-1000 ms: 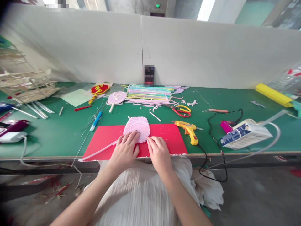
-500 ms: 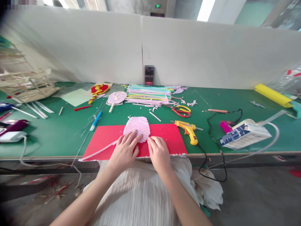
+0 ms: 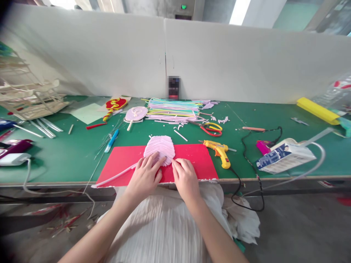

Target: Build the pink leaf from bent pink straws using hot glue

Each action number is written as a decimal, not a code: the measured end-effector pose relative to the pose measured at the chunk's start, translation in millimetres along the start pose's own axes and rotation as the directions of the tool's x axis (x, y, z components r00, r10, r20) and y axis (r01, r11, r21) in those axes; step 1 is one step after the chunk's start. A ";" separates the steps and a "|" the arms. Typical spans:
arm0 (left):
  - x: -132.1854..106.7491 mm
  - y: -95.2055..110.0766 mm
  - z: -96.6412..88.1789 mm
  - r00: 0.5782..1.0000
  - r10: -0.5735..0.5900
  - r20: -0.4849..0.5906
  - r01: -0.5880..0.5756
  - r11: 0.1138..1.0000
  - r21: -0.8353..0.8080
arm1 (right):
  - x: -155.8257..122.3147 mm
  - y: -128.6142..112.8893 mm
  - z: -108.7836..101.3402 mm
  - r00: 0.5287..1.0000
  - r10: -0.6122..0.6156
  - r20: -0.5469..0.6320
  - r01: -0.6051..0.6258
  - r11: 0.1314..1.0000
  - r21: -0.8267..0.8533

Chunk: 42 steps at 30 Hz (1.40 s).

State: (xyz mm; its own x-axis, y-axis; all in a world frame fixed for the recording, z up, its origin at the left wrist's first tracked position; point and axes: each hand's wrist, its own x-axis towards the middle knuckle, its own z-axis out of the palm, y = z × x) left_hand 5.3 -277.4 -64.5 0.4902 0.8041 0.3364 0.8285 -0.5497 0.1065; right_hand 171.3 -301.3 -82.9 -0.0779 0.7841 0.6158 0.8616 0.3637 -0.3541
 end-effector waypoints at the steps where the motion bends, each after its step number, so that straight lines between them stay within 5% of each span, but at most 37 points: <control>1: 0.2 0.1 -0.2 1.000 -0.001 0.001 0.001 1.000 0.000 | 0.0 0.0 -0.1 1.000 0.002 0.002 -0.002 1.000 0.001; 25: 0.5 4.8 -2.8 0.998 -0.057 0.008 0.057 0.998 0.003 | -1.5 1.3 1.6 1.000 0.020 0.011 -0.021 0.999 0.024; 42: 5.3 -1.5 1.2 0.997 0.065 0.042 -0.063 0.996 -0.057 | 0.4 1.1 0.4 0.999 0.034 0.023 -0.034 0.999 0.009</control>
State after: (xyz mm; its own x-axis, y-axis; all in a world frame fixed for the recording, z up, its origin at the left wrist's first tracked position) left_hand 7.1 -272.0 -64.0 0.5539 0.7754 0.3031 0.7794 -0.6110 0.1388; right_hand 171.9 -300.4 -83.3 -0.0601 0.8072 0.5873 0.8591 0.3414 -0.3813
